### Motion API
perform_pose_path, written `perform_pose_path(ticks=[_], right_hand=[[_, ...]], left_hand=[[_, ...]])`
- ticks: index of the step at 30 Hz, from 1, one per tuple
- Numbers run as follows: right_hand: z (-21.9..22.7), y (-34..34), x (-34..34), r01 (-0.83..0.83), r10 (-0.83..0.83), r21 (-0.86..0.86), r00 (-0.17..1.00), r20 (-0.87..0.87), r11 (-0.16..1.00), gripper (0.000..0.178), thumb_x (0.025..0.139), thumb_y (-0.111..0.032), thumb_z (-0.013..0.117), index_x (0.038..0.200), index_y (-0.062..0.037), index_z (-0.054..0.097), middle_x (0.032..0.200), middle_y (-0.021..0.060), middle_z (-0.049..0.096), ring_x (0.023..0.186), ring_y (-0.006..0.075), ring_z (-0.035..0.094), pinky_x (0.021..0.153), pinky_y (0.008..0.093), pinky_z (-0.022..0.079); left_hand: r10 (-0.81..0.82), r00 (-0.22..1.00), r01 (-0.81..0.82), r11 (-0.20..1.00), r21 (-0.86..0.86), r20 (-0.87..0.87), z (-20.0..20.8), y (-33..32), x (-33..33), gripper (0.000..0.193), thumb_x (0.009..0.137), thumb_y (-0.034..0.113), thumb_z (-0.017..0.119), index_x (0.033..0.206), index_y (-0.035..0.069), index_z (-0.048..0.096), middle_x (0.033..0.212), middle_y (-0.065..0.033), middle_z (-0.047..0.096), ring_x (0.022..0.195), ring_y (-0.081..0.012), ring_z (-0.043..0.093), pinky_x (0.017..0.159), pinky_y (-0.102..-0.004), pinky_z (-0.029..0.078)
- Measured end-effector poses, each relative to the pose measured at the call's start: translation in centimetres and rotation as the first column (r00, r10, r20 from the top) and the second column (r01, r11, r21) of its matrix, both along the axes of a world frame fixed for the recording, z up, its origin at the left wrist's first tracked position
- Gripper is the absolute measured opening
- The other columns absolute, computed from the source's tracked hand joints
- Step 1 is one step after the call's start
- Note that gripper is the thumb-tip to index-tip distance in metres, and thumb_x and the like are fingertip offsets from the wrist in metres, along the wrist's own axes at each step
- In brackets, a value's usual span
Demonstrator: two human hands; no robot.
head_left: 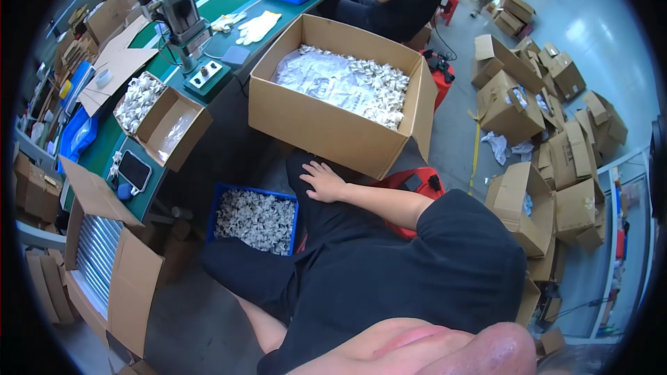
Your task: Sorting small white electronic components from a bulk container into a tray and then into smaller boxes at an assembly station.
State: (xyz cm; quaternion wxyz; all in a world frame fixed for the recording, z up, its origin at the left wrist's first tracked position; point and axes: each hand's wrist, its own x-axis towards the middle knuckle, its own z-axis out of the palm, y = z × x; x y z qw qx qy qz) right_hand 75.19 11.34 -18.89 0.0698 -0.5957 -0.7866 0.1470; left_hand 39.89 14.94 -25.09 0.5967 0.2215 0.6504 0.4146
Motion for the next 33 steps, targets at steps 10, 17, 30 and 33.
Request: perform_pose_path(ticks=[10, 17, 30, 33], right_hand=[[-0.2, -1.7, -2.7, -0.009, 0.003, 0.062, 0.995, 0.099, 0.998, 0.058, 0.092, -0.036, 0.063, 0.143, -0.0110, 0.052, 0.159, 0.0190, 0.036, 0.148, 0.0402, 0.029, 0.119, 0.0572, 0.028], [0.0, -2.5, -2.3, 0.019, -0.028, 0.066, 0.989, 0.144, 0.998, 0.057, 0.093, -0.036, 0.062, 0.143, -0.0116, 0.052, 0.159, 0.0180, 0.036, 0.148, 0.0403, 0.030, 0.118, 0.0579, 0.029], [-0.7, -2.3, -1.3, 0.027, -0.037, 0.106, 0.995, 0.093, 0.994, 0.057, 0.092, -0.035, 0.062, 0.143, -0.0113, 0.052, 0.158, 0.0182, 0.036, 0.147, 0.0406, 0.031, 0.118, 0.0577, 0.030], [-1.6, -3.9, -0.9, 0.053, -0.058, 0.085, 0.997, 0.047, 0.995, 0.056, 0.093, -0.036, 0.060, 0.142, -0.0110, 0.051, 0.159, 0.0181, 0.035, 0.148, 0.0402, 0.028, 0.119, 0.0584, 0.027]], left_hand=[[0.035, 0.997, -0.037, 0.999, 0.032, 0.072, -1.6, -3.6, -5.8, 0.064, 0.099, 0.052, 0.053, 0.134, -0.001, 0.061, 0.128, -0.0134, 0.067, 0.117, -0.0283, 0.063, 0.102, -0.0421, 0.049], [0.023, 0.994, -0.030, 0.997, 0.068, 0.103, -2.5, -4.2, -6.2, 0.064, 0.099, 0.052, 0.053, 0.135, -0.002, 0.060, 0.128, -0.0136, 0.066, 0.117, -0.0282, 0.063, 0.103, -0.0420, 0.049], [0.003, 0.986, -0.019, 0.995, 0.094, 0.167, -4.7, -4.9, -4.3, 0.065, 0.100, 0.052, 0.052, 0.136, -0.002, 0.060, 0.130, -0.0139, 0.066, 0.118, -0.0280, 0.062, 0.103, -0.0418, 0.048], [-0.010, 0.984, -0.009, 0.994, 0.109, 0.180, -4.8, -4.4, -3.9, 0.065, 0.100, 0.052, 0.052, 0.136, -0.002, 0.059, 0.130, -0.0140, 0.065, 0.118, -0.0280, 0.062, 0.103, -0.0418, 0.048]])
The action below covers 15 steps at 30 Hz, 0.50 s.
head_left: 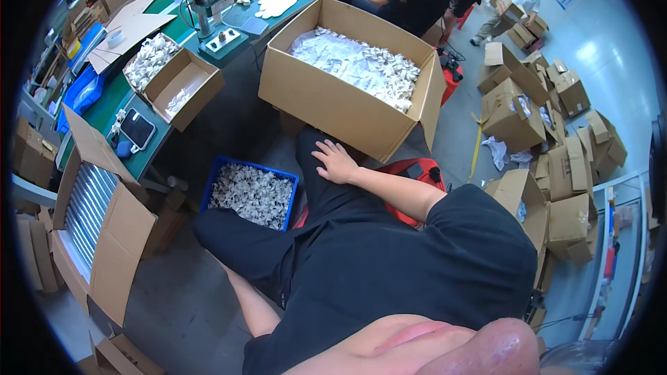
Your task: Sorting small white electronic components from a bulk container into a tray and then into smaller boxes at an assembly station.
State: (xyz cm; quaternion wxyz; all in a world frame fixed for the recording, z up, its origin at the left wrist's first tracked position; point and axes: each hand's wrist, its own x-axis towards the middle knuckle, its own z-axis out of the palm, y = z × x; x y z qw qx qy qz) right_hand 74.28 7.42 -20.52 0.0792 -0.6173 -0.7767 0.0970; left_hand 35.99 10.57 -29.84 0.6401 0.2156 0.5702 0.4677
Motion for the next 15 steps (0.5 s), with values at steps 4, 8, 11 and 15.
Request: perform_pose_path(ticks=[4, 8, 11, 15], right_hand=[[0.4, -0.3, 0.2, 0.035, -0.034, -0.021, 0.998, 0.057, 0.999, 0.057, 0.092, -0.035, 0.063, 0.142, -0.0109, 0.052, 0.158, 0.0183, 0.037, 0.148, 0.0402, 0.031, 0.118, 0.0573, 0.030], [0.1, -0.7, -0.6, 0.011, -0.011, 0.008, 1.000, 0.013, 1.000, 0.057, 0.091, -0.035, 0.063, 0.142, -0.0109, 0.053, 0.157, 0.0184, 0.037, 0.147, 0.0403, 0.031, 0.118, 0.0572, 0.030], [0.1, 0.4, -1.0, 0.019, -0.019, 0.006, 1.000, 0.012, 1.000, 0.056, 0.092, -0.036, 0.062, 0.141, -0.0111, 0.053, 0.157, 0.0183, 0.037, 0.147, 0.0399, 0.030, 0.118, 0.0579, 0.029], [-0.1, 0.3, -2.3, 0.012, -0.012, 0.018, 1.000, -0.005, 1.000, 0.056, 0.091, -0.037, 0.063, 0.140, -0.0111, 0.053, 0.156, 0.0181, 0.038, 0.147, 0.0395, 0.030, 0.117, 0.0583, 0.029]], left_hand=[[-0.009, 1.000, 0.008, 1.000, 0.021, 0.026, -0.3, 0.9, 0.6, 0.065, 0.100, 0.052, 0.052, 0.136, -0.002, 0.059, 0.130, -0.0141, 0.065, 0.118, -0.0279, 0.062, 0.103, -0.0417, 0.048], [-0.022, 0.998, 0.020, 0.999, 0.043, 0.054, -0.5, 2.0, 1.1, 0.066, 0.100, 0.052, 0.052, 0.137, -0.002, 0.059, 0.130, -0.0141, 0.065, 0.119, -0.0279, 0.062, 0.103, -0.0417, 0.048], [-0.027, 0.997, 0.023, 0.998, 0.058, 0.068, -0.4, 2.7, 0.9, 0.066, 0.100, 0.052, 0.052, 0.137, -0.002, 0.059, 0.131, -0.0142, 0.065, 0.119, -0.0279, 0.062, 0.103, -0.0416, 0.048], [-0.016, 0.998, 0.012, 0.998, 0.065, 0.068, -0.4, 2.5, -1.1, 0.066, 0.100, 0.052, 0.052, 0.137, -0.002, 0.059, 0.131, -0.0143, 0.065, 0.119, -0.0278, 0.061, 0.103, -0.0416, 0.048]])
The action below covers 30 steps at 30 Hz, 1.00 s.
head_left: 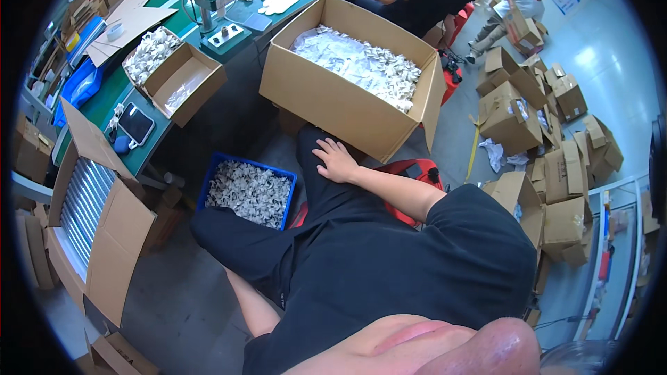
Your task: Sorting small white electronic components from a bulk container into a tray and then into smaller boxes at an assembly station.
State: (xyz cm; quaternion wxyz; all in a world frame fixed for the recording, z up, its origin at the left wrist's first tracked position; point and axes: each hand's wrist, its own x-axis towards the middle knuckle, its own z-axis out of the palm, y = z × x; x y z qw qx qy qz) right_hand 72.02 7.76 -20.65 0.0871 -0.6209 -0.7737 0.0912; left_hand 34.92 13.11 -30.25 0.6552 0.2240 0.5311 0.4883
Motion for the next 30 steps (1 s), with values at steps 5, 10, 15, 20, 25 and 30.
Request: perform_pose_path(ticks=[5, 10, 15, 20, 25, 30], right_hand=[[0.1, 0.8, -0.6, -0.056, 0.056, -0.007, 0.997, 0.056, 0.998, 0.055, 0.089, -0.034, 0.066, 0.137, -0.0106, 0.056, 0.154, 0.0179, 0.042, 0.145, 0.0398, 0.035, 0.116, 0.0555, 0.032], [-0.7, 1.0, -2.2, -0.021, 0.018, 0.072, 0.999, 0.048, 0.997, 0.054, 0.088, -0.033, 0.067, 0.137, -0.0111, 0.057, 0.153, 0.0169, 0.043, 0.144, 0.0389, 0.036, 0.116, 0.0555, 0.032], [-0.2, 2.1, -0.4, -0.032, 0.032, 0.069, 0.999, 0.000, 0.997, 0.052, 0.088, -0.033, 0.066, 0.135, -0.0114, 0.058, 0.152, 0.0163, 0.044, 0.144, 0.0381, 0.036, 0.116, 0.0558, 0.032], [-0.5, 2.9, 0.9, -0.056, 0.060, 0.051, 0.995, -0.076, 0.997, 0.050, 0.087, -0.032, 0.068, 0.132, -0.0117, 0.060, 0.151, 0.0161, 0.046, 0.144, 0.0366, 0.037, 0.116, 0.0548, 0.032], [0.8, 3.3, 0.6, -0.124, 0.132, 0.101, 0.989, -0.071, 0.987, 0.044, 0.081, -0.029, 0.071, 0.121, -0.0112, 0.067, 0.140, 0.0143, 0.055, 0.134, 0.0343, 0.047, 0.105, 0.0516, 0.041], [0.6, 1.3, -4.8, -0.059, 0.069, 0.182, 0.996, -0.052, 0.982, 0.038, 0.075, -0.028, 0.072, 0.109, -0.0107, 0.072, 0.131, 0.0122, 0.060, 0.124, 0.0320, 0.052, 0.095, 0.0505, 0.045]], left_hand=[[0.082, 0.996, -0.084, 0.996, -0.032, -0.041, -0.4, -3.1, -6.5, 0.066, 0.100, 0.052, 0.051, 0.137, -0.002, 0.058, 0.132, -0.0144, 0.064, 0.120, -0.0278, 0.061, 0.103, -0.0415, 0.048], [0.149, 0.986, -0.154, 0.986, -0.065, -0.069, -1.7, -5.7, -10.8, 0.067, 0.100, 0.052, 0.051, 0.138, -0.002, 0.058, 0.132, -0.0145, 0.064, 0.120, -0.0277, 0.061, 0.103, -0.0414, 0.048], [0.024, 0.998, -0.027, 0.998, -0.055, -0.053, -1.3, -0.8, -5.8, 0.067, 0.100, 0.052, 0.051, 0.138, -0.002, 0.058, 0.132, -0.0146, 0.064, 0.120, -0.0276, 0.061, 0.103, -0.0413, 0.048], [-0.148, 0.988, 0.147, 0.989, -0.018, -0.044, -0.5, 6.9, 2.5, 0.067, 0.100, 0.053, 0.051, 0.139, -0.002, 0.057, 0.133, -0.0147, 0.064, 0.121, -0.0276, 0.061, 0.103, -0.0413, 0.048], [-0.031, 0.999, 0.028, 0.995, -0.094, -0.024, -4.6, 2.2, 2.3, 0.067, 0.100, 0.053, 0.051, 0.139, -0.002, 0.057, 0.133, -0.0149, 0.063, 0.121, -0.0275, 0.060, 0.103, -0.0412, 0.048], [0.500, 0.852, -0.521, 0.837, -0.165, -0.157, -10.4, -20.4, -16.6, 0.068, 0.100, 0.053, 0.050, 0.139, -0.002, 0.057, 0.134, -0.0150, 0.063, 0.121, -0.0275, 0.060, 0.103, -0.0411, 0.048]])
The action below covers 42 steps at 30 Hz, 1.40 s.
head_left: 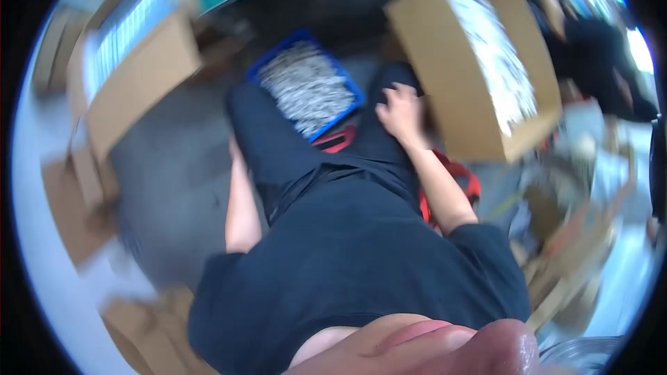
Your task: Sorting small white electronic components from a bulk container into a tray and then into smaller boxes at an assembly station.
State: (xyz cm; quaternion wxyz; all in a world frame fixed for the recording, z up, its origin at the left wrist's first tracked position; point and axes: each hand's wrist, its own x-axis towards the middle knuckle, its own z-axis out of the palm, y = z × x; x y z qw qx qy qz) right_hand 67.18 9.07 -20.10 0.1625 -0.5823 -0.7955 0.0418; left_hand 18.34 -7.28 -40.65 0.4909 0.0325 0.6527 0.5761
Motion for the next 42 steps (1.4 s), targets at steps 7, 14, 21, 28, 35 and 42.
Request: perform_pose_path(ticks=[7, 14, 21, 28, 35, 42], right_hand=[[-4.8, -1.9, -7.8, -0.268, 0.298, -0.482, 0.954, -0.014, 0.834, 0.045, 0.085, -0.035, 0.069, 0.118, -0.0046, 0.068, 0.118, 0.0160, 0.069, 0.115, 0.0321, 0.063, 0.102, 0.0515, 0.046], [-23.7, -5.1, -15.6, -0.294, 0.674, -0.955, 0.701, -0.232, -0.023, 0.064, 0.093, -0.050, 0.062, 0.137, -0.0034, 0.061, 0.134, 0.0260, 0.062, 0.122, 0.0343, 0.063, 0.104, 0.0408, 0.049], [-30.0, -2.1, -18.8, -0.253, 0.290, -0.967, 0.924, -0.248, -0.021, 0.054, 0.096, -0.050, 0.059, 0.121, -0.0042, 0.071, 0.122, 0.0241, 0.069, 0.113, 0.0350, 0.067, 0.101, 0.0445, 0.050], [-44.8, 14.2, -19.3, -0.558, 0.806, -0.644, 0.570, 0.160, 0.523, 0.028, 0.088, -0.030, 0.059, 0.090, -0.0054, 0.073, 0.097, 0.0150, 0.074, 0.087, 0.0329, 0.071, 0.074, 0.0476, 0.055], [-48.2, 29.1, -16.2, -0.101, -0.167, -0.992, 0.979, -0.112, 0.076, 0.012, 0.086, -0.018, 0.074, 0.093, -0.0085, 0.074, 0.075, 0.0012, 0.063, 0.065, 0.0166, 0.059, 0.052, 0.0354, 0.048], [-50.5, 29.7, -19.6, -0.248, 0.372, -0.804, 0.928, -0.036, 0.540, 0.036, 0.090, -0.034, 0.069, 0.096, 0.0021, 0.071, 0.093, 0.0190, 0.069, 0.085, 0.0362, 0.067, 0.074, 0.0465, 0.053]], left_hand=[[-0.188, 0.913, 0.068, 0.945, -0.321, -0.361, 11.8, -7.2, 1.1, 0.056, 0.105, 0.045, 0.048, 0.121, -0.005, 0.068, 0.111, -0.0130, 0.073, 0.104, -0.0198, 0.064, 0.094, -0.0329, 0.047], [-0.010, 0.999, 0.028, 0.890, -0.456, 0.041, 9.5, -12.8, 7.0, 0.051, 0.104, 0.046, 0.047, 0.123, 0.003, 0.068, 0.104, -0.0086, 0.073, 0.096, -0.0187, 0.065, 0.084, -0.0346, 0.053], [-0.011, 0.846, 0.311, 0.822, -0.477, 0.533, -2.9, -16.2, 11.4, 0.046, 0.104, 0.041, 0.047, 0.126, 0.005, 0.067, 0.113, -0.0084, 0.071, 0.101, -0.0210, 0.066, 0.090, -0.0379, 0.054], [0.222, 0.809, 0.009, 0.921, -0.389, 0.544, -0.4, -4.6, 7.5, 0.048, 0.104, 0.042, 0.046, 0.128, 0.005, 0.066, 0.115, -0.0087, 0.071, 0.103, -0.0215, 0.066, 0.092, -0.0387, 0.053], [0.576, 0.817, -0.537, 0.750, -0.386, -0.017, 18.5, -17.3, 10.1, 0.056, 0.106, 0.047, 0.041, 0.138, 0.005, 0.061, 0.132, -0.0095, 0.065, 0.119, -0.0227, 0.061, 0.106, -0.0356, 0.046], [-0.139, 0.902, -0.299, 0.481, -0.824, -0.408, 25.9, -5.7, 12.9, 0.099, 0.089, 0.064, 0.062, 0.150, -0.008, 0.033, 0.151, -0.0261, 0.043, 0.135, -0.0373, 0.049, 0.111, -0.0436, 0.041]])
